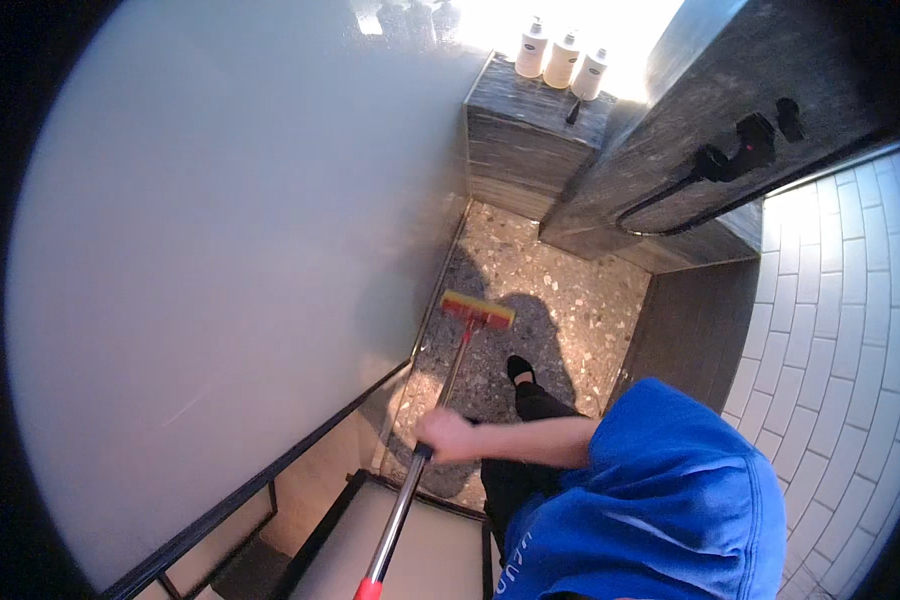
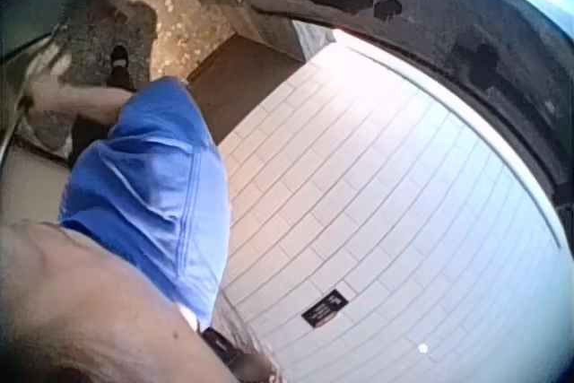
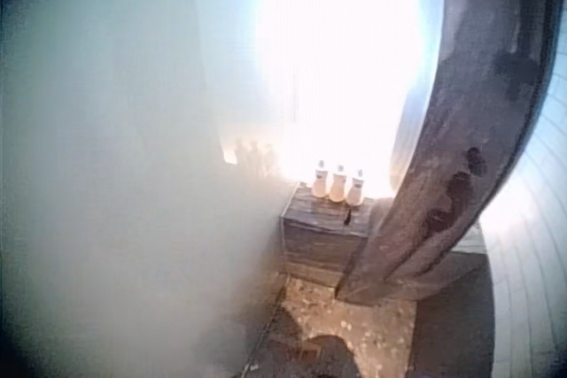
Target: The person cleans a public restroom by sweeping the floor with a broom and mopping the floor with a mop. They move between the main area and a toilet stall, sweeping debris and mopping the tiled floor. The person also uses a handheld sprayer to wet the floor and walls in the shower area before mopping.
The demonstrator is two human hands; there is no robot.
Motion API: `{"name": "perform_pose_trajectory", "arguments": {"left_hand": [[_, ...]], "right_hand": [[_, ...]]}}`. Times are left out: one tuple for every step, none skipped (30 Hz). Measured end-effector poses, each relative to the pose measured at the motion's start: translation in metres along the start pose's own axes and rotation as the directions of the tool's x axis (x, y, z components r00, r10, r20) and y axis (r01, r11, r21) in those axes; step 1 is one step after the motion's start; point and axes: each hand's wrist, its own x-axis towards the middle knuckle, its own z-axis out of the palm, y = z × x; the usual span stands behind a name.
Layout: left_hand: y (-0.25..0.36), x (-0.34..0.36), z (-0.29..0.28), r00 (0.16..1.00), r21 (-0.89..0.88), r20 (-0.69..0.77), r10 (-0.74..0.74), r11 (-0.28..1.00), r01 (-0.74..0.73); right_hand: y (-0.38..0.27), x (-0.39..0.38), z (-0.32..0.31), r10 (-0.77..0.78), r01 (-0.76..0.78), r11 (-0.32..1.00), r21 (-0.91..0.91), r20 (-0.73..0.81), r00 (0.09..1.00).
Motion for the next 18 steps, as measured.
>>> {"name": "perform_pose_trajectory", "arguments": {"left_hand": [[0.012, 0.004, 0.005, 1.000, 0.014, -0.002, 0.025, 1.000, -0.025], [0.023, 0.008, 0.012, 0.999, 0.026, 0.005, 0.048, 0.999, -0.048], [0.032, 0.011, 0.016, 0.998, 0.040, 0.012, 0.064, 0.997, -0.064], [0.038, 0.014, 0.020, 0.996, 0.043, 0.033, 0.086, 0.995, -0.087], [0.047, 0.015, 0.020, 0.994, 0.052, 0.048, 0.097, 0.994, -0.100], [0.056, 0.017, 0.023, 0.991, 0.054, 0.071, 0.110, 0.992, -0.114], [0.063, 0.018, 0.023, 0.988, 0.049, 0.098, 0.119, 0.991, -0.124], [0.069, 0.019, 0.022, 0.985, 0.042, 0.120, 0.122, 0.991, -0.127], [0.073, 0.017, 0.020, 0.983, 0.031, 0.139, 0.119, 0.992, -0.124], [0.076, 0.012, 0.016, 0.983, 0.026, 0.143, 0.117, 0.992, -0.121], [0.076, 0.005, 0.013, 0.984, 0.029, 0.149, 0.096, 0.994, -0.101], [0.073, 0.000, 0.012, 0.986, 0.032, 0.156, 0.065, 0.997, -0.071], [0.068, -0.005, 0.012, 0.984, 0.036, 0.175, 0.027, 0.999, -0.034], [0.059, -0.011, 0.015, 0.983, 0.052, 0.180, -0.029, 0.998, 0.020], [0.048, -0.020, 0.016, 0.980, 0.070, 0.176, -0.090, 0.994, 0.078], [0.034, -0.030, 0.017, 0.971, 0.088, 0.171, -0.165, 0.984, 0.152], [-0.006, -0.031, 0.024, 0.959, -0.001, 0.239, -0.154, 0.987, 0.159], [-0.024, -0.045, 0.025, 0.964, -0.044, 0.229, -0.133, 0.988, 0.147]], "right_hand": [[-0.018, -0.008, 0.017, -0.071, 0.072, 0.996, 0.061, -0.018, 0.997], [-0.024, -0.013, 0.037, -0.143, 0.142, 0.982, 0.128, -0.002, 0.990], [-0.035, -0.015, 0.042, -0.213, 0.206, 0.957, 0.204, 0.015, 0.977], [-0.038, -0.015, 0.043, -0.098, 0.054, 0.983, 0.177, 0.251, 0.963], [-0.049, -0.007, 0.017, -0.059, 0.029, 0.997, 0.073, 0.447, 0.893], [-0.045, -0.008, 0.010, -0.120, 0.088, 0.991, 0.102, 0.385, 0.915], [-0.039, -0.011, 0.004, -0.181, 0.150, 0.981, 0.120, 0.319, 0.930], [-0.034, -0.014, 0.000, -0.244, 0.226, 0.969, 0.095, 0.283, 0.927], [-0.029, -0.017, -0.003, -0.308, 0.301, 0.951, 0.066, 0.251, 0.918], [-0.027, -0.023, -0.016, -0.331, 0.321, 0.943, 0.081, 0.196, 0.923], [-0.028, -0.025, -0.034, -0.352, 0.341, 0.935, 0.100, 0.146, 0.924], [-0.021, -0.020, -0.049, -0.403, 0.403, 0.915, 0.024, 0.122, 0.907], [-0.006, -0.021, -0.054, -0.308, 0.314, 0.947, -0.060, 0.092, 0.947], [0.022, -0.020, -0.053, -0.269, 0.274, 0.953, -0.129, 0.053, 0.962], [0.030, -0.017, -0.067, -0.242, 0.239, 0.964, -0.117, -0.013, 0.970], [0.054, -0.016, -0.065, -0.256, 0.248, 0.964, -0.097, -0.085, 0.963], [0.105, -0.023, -0.070, -0.069, 0.066, 0.997, -0.041, -0.100, 0.993], [0.114, -0.028, -0.066, -0.042, 0.030, 0.991, -0.130, -0.089, 0.995]]}}
